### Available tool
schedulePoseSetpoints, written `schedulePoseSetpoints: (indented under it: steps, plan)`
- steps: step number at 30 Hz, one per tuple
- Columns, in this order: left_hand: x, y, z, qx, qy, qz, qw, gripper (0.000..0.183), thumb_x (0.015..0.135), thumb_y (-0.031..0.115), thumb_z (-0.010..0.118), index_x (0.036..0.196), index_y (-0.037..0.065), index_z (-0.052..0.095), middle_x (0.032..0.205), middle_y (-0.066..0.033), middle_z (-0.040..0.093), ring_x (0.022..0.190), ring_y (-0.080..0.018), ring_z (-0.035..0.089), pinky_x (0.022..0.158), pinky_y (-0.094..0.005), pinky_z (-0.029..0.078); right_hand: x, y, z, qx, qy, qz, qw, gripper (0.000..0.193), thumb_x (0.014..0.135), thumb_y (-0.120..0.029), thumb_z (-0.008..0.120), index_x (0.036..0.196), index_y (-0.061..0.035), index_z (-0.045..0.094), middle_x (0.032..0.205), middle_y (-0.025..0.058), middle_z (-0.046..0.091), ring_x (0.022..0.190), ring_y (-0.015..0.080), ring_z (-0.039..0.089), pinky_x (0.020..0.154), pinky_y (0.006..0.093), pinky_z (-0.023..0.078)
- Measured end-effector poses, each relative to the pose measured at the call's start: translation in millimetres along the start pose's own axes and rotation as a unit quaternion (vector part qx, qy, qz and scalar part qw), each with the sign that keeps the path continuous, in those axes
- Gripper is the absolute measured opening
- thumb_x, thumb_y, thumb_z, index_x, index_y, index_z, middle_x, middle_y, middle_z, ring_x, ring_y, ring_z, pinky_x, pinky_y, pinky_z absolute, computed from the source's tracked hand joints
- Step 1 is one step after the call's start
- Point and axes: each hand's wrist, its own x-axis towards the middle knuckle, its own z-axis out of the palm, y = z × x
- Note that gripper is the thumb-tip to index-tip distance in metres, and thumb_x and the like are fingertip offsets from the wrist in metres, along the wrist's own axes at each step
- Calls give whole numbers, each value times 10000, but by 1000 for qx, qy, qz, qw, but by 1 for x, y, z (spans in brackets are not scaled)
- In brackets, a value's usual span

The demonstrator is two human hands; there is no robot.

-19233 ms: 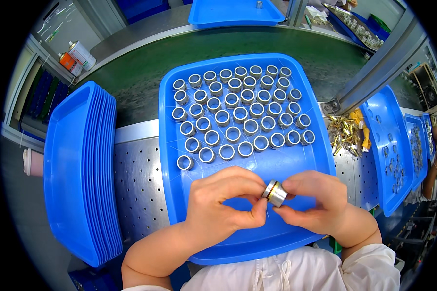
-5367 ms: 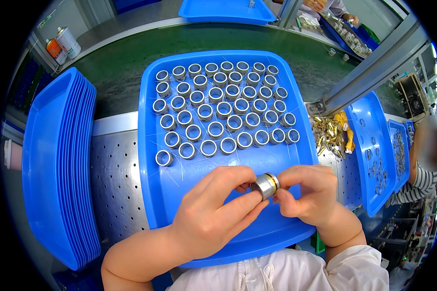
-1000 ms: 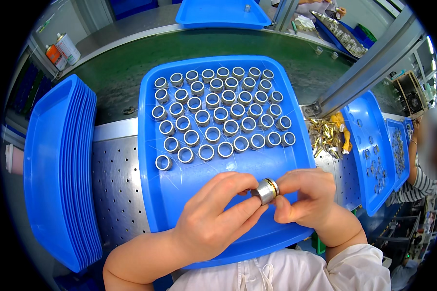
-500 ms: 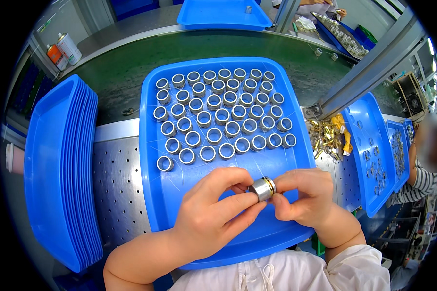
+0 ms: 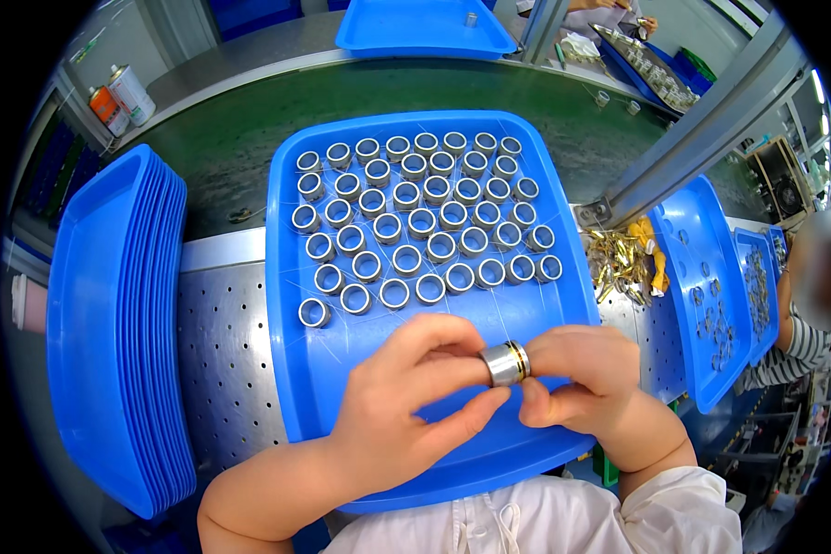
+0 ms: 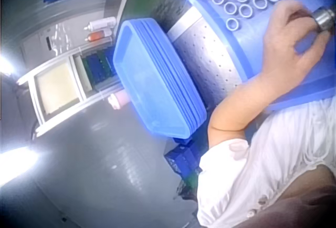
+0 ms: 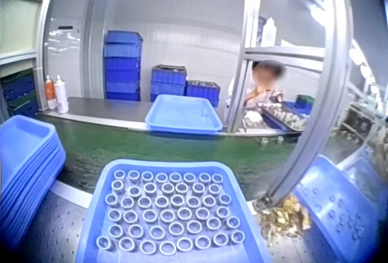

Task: The person picks up small cylindrical metal components from a blue tray and inserts a thin wire into them. They manipulate the wire and component by hand, then place the assembled unit into a separate blue tray. The process is repeated for multiple units.

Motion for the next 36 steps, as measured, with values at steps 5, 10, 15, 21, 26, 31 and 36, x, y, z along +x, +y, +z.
schedulePoseSetpoints:
  steps: [5,10,15,21,26,31,36]
  plan:
    - [-2,-10,-1,-44,6,0,999,196,702,-17,711,887,17,655,957,-87,541,789,-185,612,674,-286,533,1,-2,1,-4,-13,31,999,178,605,36,708,754,-11,622,650,88,625,541,189,619,508,255,502]
    - [-1,-5,-1,-4,10,21,1000,190,684,-35,715,860,4,654,968,-102,537,801,-185,602,695,-277,538,-3,-1,2,85,5,137,987,154,630,32,697,765,-15,639,640,74,634,547,152,627,517,241,502]
    - [-3,-4,0,66,3,51,997,210,634,-46,738,825,1,664,966,-119,544,782,-194,592,702,-271,540,-2,-2,1,86,-5,146,986,138,640,21,696,759,-15,635,624,65,631,550,136,628,522,233,500]
    - [-1,-6,3,126,20,139,982,231,583,-20,761,785,9,654,902,-115,565,740,-218,585,607,-300,494,-4,-1,1,62,-6,124,990,147,617,16,699,737,-17,619,609,63,622,536,140,621,508,232,493]
    - [-2,-6,6,130,24,159,978,249,577,-16,762,802,10,656,900,-115,565,744,-223,586,618,-307,493,-4,-2,2,27,3,73,997,166,594,20,704,712,-25,596,604,62,609,520,146,610,491,234,485]
    - [-3,-2,1,47,-3,43,998,220,629,-38,734,835,6,669,948,-116,552,779,-201,595,684,-289,526,-3,-1,-1,20,-4,21,1000,171,605,23,709,730,-25,603,646,63,621,527,149,608,486,235,482]
    - [-2,-5,-1,-10,8,14,1000,198,674,-1,728,851,6,639,954,-89,538,796,-198,595,698,-280,527,2,-2,0,-5,-15,25,1000,162,620,36,698,753,-15,621,665,74,633,539,150,612,510,239,494]
